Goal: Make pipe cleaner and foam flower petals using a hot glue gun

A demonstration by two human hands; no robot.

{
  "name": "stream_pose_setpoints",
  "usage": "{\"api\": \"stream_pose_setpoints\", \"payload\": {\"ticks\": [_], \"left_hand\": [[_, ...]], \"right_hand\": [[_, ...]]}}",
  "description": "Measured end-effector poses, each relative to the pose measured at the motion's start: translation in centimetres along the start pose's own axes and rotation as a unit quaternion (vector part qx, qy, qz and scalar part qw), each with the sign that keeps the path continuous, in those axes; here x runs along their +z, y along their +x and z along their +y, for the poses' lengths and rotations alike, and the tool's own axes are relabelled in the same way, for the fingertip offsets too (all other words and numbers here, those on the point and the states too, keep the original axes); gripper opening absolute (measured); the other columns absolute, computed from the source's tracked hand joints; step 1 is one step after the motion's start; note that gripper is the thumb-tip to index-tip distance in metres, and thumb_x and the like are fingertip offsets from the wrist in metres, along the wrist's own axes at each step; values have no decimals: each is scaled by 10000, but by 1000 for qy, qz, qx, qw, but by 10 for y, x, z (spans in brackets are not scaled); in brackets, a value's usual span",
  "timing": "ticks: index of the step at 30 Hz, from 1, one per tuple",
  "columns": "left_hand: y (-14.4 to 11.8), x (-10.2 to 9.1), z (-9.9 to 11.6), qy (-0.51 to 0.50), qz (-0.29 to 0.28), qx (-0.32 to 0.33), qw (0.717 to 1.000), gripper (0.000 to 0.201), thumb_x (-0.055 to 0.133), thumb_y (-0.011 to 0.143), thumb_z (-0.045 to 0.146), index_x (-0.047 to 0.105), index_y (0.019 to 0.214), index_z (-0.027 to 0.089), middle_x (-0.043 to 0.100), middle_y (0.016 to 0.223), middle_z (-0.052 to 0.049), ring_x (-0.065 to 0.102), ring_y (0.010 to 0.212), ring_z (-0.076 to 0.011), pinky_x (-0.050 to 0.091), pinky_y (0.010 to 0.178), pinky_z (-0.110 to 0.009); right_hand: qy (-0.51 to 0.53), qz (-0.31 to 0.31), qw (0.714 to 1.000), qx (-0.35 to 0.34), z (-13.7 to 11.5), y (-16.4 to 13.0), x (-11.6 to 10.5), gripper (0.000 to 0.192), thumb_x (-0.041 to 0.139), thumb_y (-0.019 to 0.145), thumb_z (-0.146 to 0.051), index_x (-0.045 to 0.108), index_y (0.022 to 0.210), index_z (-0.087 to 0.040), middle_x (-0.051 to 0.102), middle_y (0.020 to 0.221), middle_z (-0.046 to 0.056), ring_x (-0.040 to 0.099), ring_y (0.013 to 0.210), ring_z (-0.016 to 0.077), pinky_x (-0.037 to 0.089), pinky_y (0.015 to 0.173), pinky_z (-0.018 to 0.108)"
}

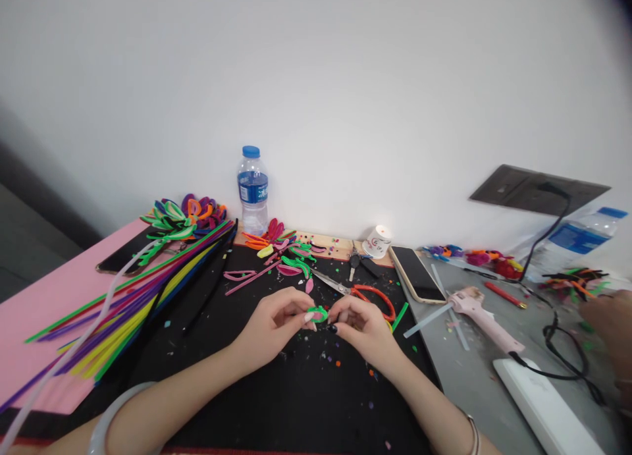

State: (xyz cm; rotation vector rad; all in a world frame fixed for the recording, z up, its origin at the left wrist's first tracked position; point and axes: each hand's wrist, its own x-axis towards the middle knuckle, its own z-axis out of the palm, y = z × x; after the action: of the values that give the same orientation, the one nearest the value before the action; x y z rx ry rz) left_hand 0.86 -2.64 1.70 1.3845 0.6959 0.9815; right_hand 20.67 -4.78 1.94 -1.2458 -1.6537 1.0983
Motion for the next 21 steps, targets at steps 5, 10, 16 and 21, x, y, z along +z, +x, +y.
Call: {"api": "stream_pose_setpoints", "payload": {"ticks": [5, 10, 16, 21], "left_hand": [[-1, 0, -5, 20, -51, -17, 998, 68, 550, 824, 196, 563, 885, 167, 606, 794, -26, 644, 736, -156, 505, 692, -258], [-3, 0, -6, 45, -60, -23, 997, 161, 572, 811, 224, 520, 953, 170, 611, 833, -39, 643, 749, -166, 499, 662, -253], [0, 0, -4, 76, -58, -18, 995, 120, 560, 817, 222, 524, 910, 155, 608, 758, -6, 624, 693, -129, 481, 616, -215], [-1, 1, -4, 91, -58, -13, 994, 65, 536, 823, 178, 544, 880, 148, 593, 724, 9, 612, 673, -110, 472, 604, -192]], "right_hand": [[-125, 23, 989, -69, -4, -5, 10, 110, 537, 813, -208, 597, 726, -175, 487, 604, -23, 404, 514, 96, 328, 501, 221], [-146, 24, 985, -86, -1, -5, 9, 130, 518, 838, -205, 595, 739, -173, 505, 626, -11, 414, 526, 100, 333, 504, 215], [-159, 17, 980, -116, -3, -6, 9, 122, 523, 841, -182, 585, 738, -170, 497, 619, -13, 420, 529, 99, 327, 506, 215], [-166, 15, 977, -130, -1, -7, 9, 112, 518, 846, -167, 573, 749, -174, 501, 643, -10, 438, 553, 104, 339, 523, 219]]}}
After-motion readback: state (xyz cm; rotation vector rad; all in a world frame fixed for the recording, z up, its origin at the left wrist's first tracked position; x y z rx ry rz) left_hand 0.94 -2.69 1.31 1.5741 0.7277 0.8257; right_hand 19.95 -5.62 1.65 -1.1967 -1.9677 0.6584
